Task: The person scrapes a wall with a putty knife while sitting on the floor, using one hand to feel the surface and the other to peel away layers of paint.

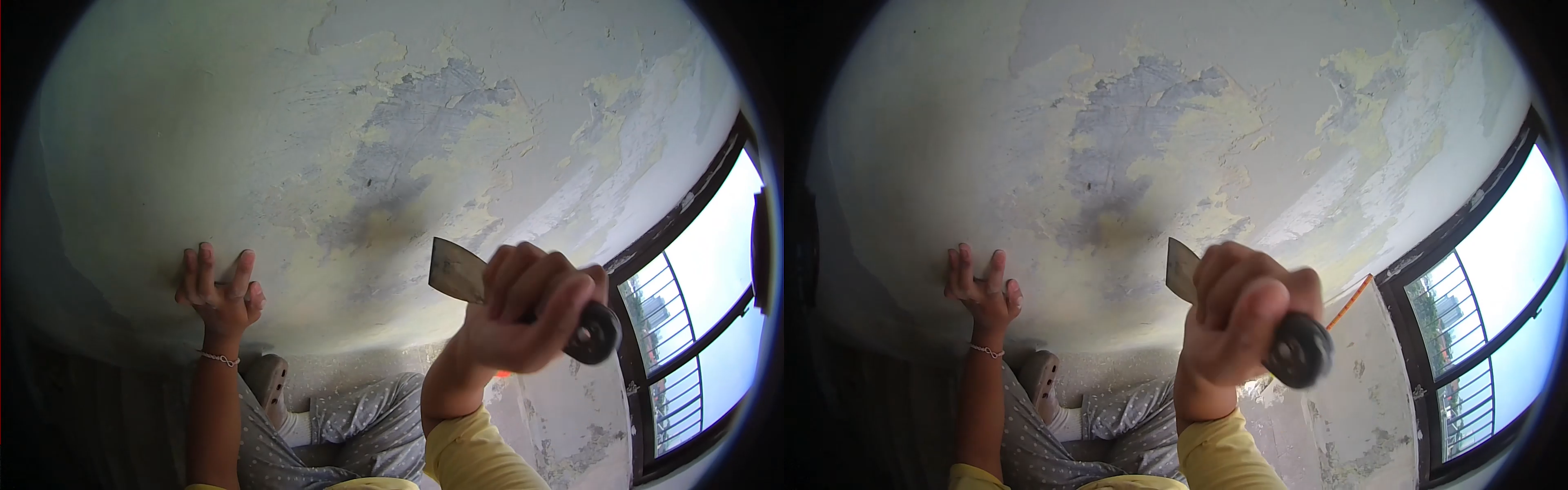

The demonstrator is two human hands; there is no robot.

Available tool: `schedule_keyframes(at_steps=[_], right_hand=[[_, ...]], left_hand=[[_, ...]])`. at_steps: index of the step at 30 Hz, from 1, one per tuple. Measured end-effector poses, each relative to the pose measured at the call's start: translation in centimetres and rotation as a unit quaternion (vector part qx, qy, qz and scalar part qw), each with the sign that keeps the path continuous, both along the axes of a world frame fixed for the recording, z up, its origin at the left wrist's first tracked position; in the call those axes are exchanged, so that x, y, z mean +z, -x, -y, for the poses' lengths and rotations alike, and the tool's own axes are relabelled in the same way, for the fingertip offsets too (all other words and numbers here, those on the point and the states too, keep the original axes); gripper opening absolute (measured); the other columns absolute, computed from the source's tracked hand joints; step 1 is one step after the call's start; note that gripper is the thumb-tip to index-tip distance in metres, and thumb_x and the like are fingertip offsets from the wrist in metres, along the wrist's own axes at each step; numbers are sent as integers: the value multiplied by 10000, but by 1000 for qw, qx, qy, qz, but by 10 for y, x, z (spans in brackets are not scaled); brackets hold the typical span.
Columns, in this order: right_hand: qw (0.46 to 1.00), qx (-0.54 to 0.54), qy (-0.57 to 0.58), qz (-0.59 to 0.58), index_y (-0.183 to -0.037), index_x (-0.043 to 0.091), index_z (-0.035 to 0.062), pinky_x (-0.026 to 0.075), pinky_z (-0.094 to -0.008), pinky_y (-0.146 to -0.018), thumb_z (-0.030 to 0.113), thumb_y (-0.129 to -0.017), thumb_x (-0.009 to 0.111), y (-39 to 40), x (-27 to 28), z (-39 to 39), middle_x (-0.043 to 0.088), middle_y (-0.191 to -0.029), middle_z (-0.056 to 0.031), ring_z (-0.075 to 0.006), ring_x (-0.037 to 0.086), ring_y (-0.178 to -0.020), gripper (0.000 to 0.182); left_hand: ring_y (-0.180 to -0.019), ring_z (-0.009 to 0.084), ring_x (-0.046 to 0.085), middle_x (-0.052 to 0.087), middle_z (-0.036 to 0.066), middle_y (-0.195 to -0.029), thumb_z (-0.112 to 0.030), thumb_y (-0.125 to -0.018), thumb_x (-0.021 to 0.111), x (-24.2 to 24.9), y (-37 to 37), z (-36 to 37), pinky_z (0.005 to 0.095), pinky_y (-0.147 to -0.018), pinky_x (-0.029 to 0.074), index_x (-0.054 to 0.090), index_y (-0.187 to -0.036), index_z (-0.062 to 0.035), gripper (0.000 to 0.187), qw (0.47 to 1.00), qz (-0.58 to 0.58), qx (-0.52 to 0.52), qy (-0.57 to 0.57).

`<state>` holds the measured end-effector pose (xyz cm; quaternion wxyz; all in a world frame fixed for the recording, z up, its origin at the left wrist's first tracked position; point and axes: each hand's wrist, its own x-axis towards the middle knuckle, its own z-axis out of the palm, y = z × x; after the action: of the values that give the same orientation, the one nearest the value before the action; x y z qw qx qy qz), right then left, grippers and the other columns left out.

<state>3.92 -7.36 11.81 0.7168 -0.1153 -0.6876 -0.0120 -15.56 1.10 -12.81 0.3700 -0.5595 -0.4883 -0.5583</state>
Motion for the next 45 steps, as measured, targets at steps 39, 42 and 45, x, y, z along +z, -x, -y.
schedule_keyframes(at_steps=[39,42,45], right_hand=[[996,64,26,-49,-685,324,126,187,-238,-321,128,-973,468,-2,16,13,300,-433,17,-60,210,-326,322],[986,46,139,-81,-758,376,98,218,-247,-384,153,-979,545,-8,7,-12,351,-492,26,-61,287,-383,284],[992,71,103,-35,-765,380,104,221,-245,-387,160,-981,539,-13,4,-8,356,-484,23,-63,295,-382,274]], left_hand=[[-1311,346,366,359,129,-1482,-434,-986,343,2,1,0,463,-1020,256,523,-1339,-307,417,1000,-5,4,7],[-1311,344,368,360,131,-1482,-435,-988,341,5,0,2,459,-1022,258,523,-1341,-305,419,1000,-5,1,-2],[-1312,345,368,360,132,-1482,-434,-989,340,6,1,-1,458,-1022,261,524,-1341,-302,418,1000,0,2,-3]])
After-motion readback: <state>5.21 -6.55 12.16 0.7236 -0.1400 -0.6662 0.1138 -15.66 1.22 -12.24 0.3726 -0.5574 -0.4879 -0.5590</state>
